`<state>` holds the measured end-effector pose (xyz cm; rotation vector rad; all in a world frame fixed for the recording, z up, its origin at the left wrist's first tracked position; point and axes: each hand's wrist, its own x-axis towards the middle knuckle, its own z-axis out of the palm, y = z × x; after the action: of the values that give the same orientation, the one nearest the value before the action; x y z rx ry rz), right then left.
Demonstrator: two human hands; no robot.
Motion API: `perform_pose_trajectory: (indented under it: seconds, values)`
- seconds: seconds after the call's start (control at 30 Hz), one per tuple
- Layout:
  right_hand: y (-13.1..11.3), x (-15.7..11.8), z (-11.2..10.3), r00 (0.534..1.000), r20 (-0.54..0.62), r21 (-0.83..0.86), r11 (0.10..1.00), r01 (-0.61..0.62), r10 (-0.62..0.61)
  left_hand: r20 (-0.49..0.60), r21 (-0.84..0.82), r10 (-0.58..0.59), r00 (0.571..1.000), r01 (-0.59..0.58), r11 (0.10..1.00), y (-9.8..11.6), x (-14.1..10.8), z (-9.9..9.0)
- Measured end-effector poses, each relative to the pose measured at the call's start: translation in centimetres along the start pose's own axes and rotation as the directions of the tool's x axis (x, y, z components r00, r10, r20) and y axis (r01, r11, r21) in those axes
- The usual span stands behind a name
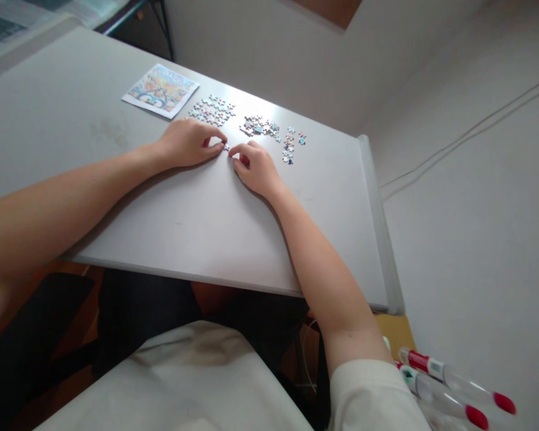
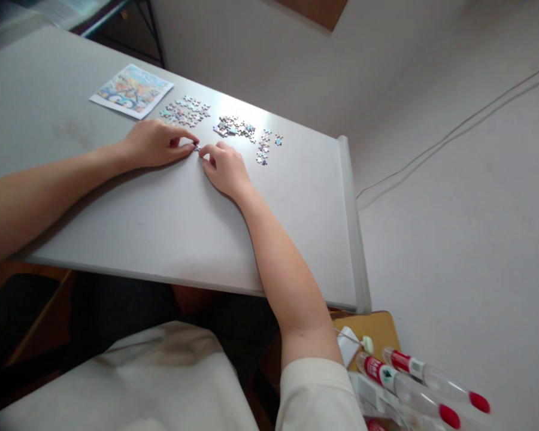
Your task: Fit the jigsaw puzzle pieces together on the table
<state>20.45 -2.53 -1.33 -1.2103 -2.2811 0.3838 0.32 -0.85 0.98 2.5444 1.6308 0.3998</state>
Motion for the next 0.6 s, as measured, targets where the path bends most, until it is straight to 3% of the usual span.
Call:
perform_pose_trajectory:
  seconds: [0.37,0.6]
  values:
    - [0.26,0.14,0.21,1.0,-0.001,-0.027,1.0,0.014,-0.014,0.008,-0.007,0.015,1.0,-0.015,1.0,-0.13,-0.02,-0.01]
    - [0.84,0.22,0.63,0.999,-0.007,-0.022,0.999,0.047,-0.047,-0.07,-0.016,-0.006,0.998,0.005,1.0,-0.36,0.25,0.66]
